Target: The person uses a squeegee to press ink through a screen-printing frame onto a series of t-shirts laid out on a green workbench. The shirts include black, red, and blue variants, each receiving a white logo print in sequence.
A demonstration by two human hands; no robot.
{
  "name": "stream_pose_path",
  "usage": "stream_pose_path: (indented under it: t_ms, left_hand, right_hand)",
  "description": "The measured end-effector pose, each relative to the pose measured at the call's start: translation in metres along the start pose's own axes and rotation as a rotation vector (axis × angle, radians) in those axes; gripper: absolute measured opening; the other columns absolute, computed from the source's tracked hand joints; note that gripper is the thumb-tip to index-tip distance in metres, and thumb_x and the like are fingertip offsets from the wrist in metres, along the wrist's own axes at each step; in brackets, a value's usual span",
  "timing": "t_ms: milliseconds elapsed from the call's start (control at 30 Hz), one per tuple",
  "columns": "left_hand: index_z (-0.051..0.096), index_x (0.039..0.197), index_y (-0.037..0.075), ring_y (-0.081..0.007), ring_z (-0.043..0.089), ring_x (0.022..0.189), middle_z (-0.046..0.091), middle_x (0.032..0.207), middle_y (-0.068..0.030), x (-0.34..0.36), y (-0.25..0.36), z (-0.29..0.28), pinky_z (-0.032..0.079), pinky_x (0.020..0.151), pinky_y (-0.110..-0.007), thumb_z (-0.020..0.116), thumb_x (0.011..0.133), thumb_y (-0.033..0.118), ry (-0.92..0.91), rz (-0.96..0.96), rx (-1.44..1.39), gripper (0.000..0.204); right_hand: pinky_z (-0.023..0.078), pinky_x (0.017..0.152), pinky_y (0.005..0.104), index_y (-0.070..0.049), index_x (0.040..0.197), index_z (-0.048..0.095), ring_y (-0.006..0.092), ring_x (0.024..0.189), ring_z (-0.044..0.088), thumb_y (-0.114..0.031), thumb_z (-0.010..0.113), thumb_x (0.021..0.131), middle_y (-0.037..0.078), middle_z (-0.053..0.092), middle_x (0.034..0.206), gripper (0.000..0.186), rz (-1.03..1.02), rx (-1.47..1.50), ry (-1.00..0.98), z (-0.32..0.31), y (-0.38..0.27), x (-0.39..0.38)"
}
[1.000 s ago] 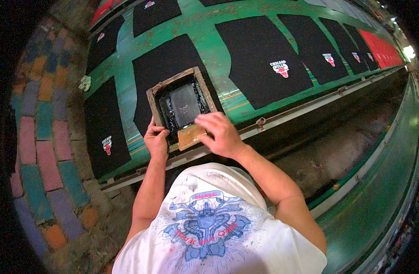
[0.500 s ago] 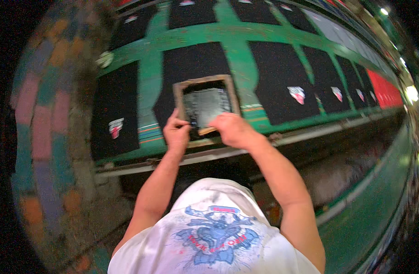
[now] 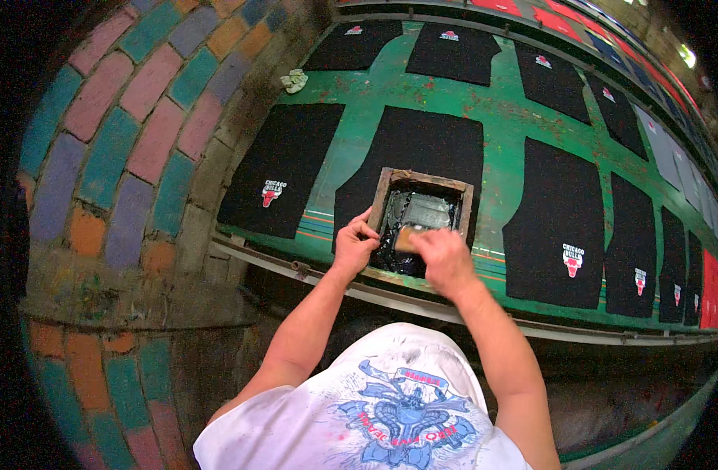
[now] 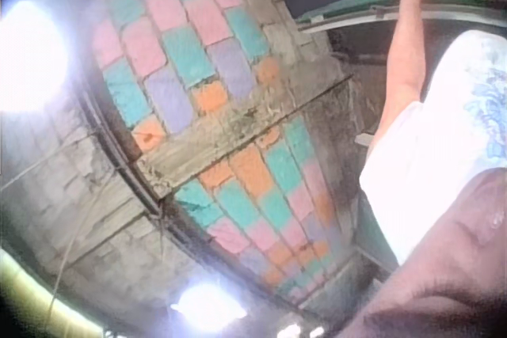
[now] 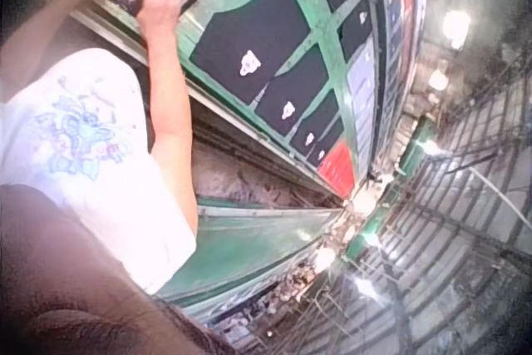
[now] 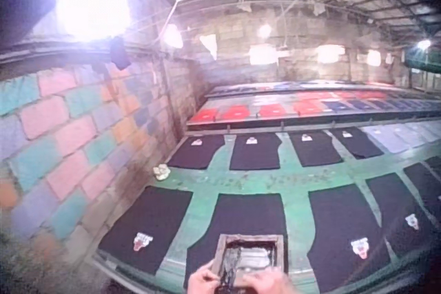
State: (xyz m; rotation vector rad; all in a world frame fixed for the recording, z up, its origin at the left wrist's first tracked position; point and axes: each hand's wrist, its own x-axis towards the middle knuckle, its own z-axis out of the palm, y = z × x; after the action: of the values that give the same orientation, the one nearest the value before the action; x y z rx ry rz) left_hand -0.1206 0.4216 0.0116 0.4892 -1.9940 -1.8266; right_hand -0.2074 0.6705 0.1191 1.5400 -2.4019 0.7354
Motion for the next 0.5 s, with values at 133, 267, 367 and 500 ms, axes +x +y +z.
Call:
stream_pose_path:
  t_ms: [133, 267, 367, 500]
  left_hand:
    - [0.071, 0.078, 0.004, -0.0294, 0.062, 0.149, 0.060, 0.165, -0.0264, -0.002, 0.005, 0.000, 0.047, 0.120, -0.040, 0.077, 0.074, -0.011, 0.009, 0.018, -0.004, 0.017]
    - [0.071, 0.079, 0.004, -0.0271, 0.062, 0.148, 0.059, 0.166, -0.0260, -0.003, 0.013, -0.001, 0.049, 0.117, -0.038, 0.077, 0.075, -0.012, -0.003, -0.001, -0.004, 0.017]
    - [0.073, 0.080, 0.004, -0.0274, 0.062, 0.148, 0.059, 0.167, -0.0256, -0.003, 0.011, -0.003, 0.049, 0.117, -0.039, 0.077, 0.074, -0.013, -0.002, -0.026, 0.005, 0.018]
    - [0.073, 0.080, 0.003, -0.0303, 0.063, 0.148, 0.059, 0.166, -0.0275, -0.002, 0.002, -0.004, 0.048, 0.120, -0.040, 0.076, 0.074, -0.013, -0.007, 0.035, -0.041, 0.017]
  right_hand:
    - [0.056, 0.091, 0.0461, -0.006, 0.121, 0.079, 0.0333, 0.104, 0.072, 0.001, 0.070, 0.082, 0.013, 0.078, 0.111, 0.041, -0.085, 0.078, -0.049, -0.014, -0.026, -0.030]
    - [0.057, 0.090, 0.0458, -0.005, 0.121, 0.079, 0.0339, 0.104, 0.071, 0.000, 0.070, 0.082, 0.012, 0.078, 0.109, 0.040, -0.070, 0.164, -0.140, -0.029, -0.016, -0.025]
    - [0.058, 0.092, 0.0475, -0.004, 0.121, 0.079, 0.0361, 0.105, 0.071, 0.001, 0.068, 0.085, 0.014, 0.079, 0.110, 0.038, -0.059, 0.265, -0.173, -0.031, -0.006, -0.015]
    - [0.058, 0.099, 0.0513, -0.004, 0.124, 0.078, 0.0408, 0.110, 0.070, 0.000, 0.067, 0.092, 0.017, 0.079, 0.114, 0.034, 0.027, 0.348, -0.334, -0.033, 0.024, 0.001]
